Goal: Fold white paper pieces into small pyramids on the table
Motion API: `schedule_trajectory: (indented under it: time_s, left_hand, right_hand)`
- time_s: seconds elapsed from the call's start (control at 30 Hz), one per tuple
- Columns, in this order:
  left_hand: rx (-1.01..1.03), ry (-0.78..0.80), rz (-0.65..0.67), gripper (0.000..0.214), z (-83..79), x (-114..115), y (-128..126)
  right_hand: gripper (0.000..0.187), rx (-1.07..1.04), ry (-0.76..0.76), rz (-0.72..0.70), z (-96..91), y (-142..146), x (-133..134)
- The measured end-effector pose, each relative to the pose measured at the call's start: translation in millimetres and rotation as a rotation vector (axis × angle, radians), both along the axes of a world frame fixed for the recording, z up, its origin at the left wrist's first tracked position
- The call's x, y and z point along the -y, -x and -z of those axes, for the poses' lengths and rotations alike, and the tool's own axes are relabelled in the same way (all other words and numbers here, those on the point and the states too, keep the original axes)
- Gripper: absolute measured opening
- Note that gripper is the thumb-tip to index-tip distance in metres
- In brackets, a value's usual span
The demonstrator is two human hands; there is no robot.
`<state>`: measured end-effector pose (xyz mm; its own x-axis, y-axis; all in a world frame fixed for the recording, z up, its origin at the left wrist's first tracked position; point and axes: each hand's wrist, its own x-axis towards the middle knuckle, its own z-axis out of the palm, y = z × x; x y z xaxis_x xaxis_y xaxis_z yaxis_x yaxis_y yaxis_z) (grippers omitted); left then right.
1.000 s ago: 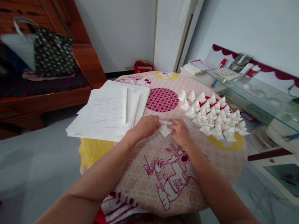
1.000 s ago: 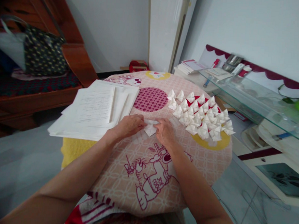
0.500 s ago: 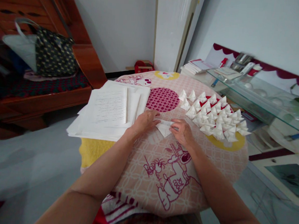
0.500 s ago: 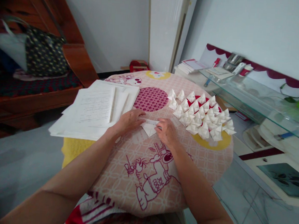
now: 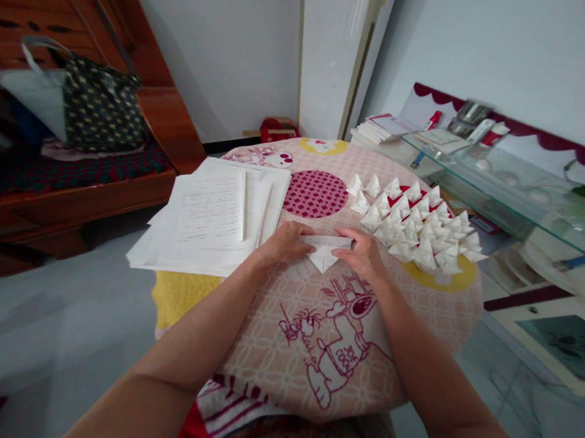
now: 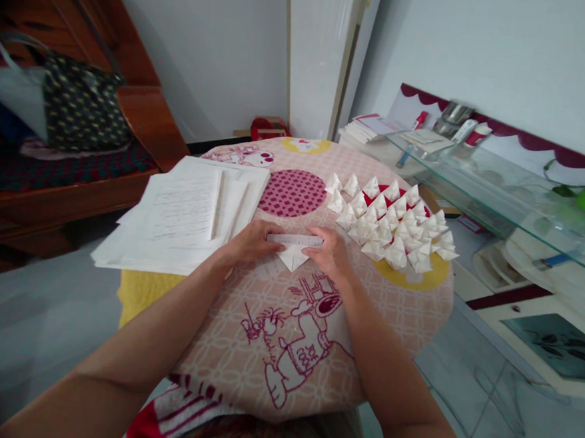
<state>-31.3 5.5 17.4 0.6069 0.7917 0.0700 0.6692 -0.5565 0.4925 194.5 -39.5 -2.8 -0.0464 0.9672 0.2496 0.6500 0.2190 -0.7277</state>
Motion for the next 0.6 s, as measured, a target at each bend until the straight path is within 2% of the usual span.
schedule_trajectory:
  time_s: [0.13, 0.2, 0.3, 0.4, 0.5, 0.6]
  left_hand:
    - [0.178, -0.042, -0.028, 0.015, -5.0, 3.3, -1.0]
    - [0.265, -0.134, -0.011, 0.013, -6.6, 5.7, -2.5]
    - [0.393, -0.264, 0.037, 0.009, -7.7, 9.2, -4.1]
    - [0.437, -0.35, 0.08, 0.01, -7.7, 10.7, -3.9]
    - [0.386, -0.419, 0.107, 0.013, -6.3, 9.4, -3.1]
    - [0.272, -0.453, 0.15, 0.022, -3.3, 8.1, -4.1]
  right_hand:
    - [0.019, -0.118, 0.111, -0.009, -7.1, -9.4, 4.1]
    - [0.015, -0.123, 0.086, -0.029, -11.2, -12.3, 6.9]
    - [0.015, -0.059, -0.041, -0.048, -15.8, -12.3, 9.5]
    - [0.012, 0.041, -0.26, -0.041, -16.2, -8.2, 9.0]
    - [0.011, 0.194, -0.442, -0.025, -13.5, -3.3, 7.5]
    - [0.016, 0.401, -0.47, -0.05, -11.5, 1.3, 9.0]
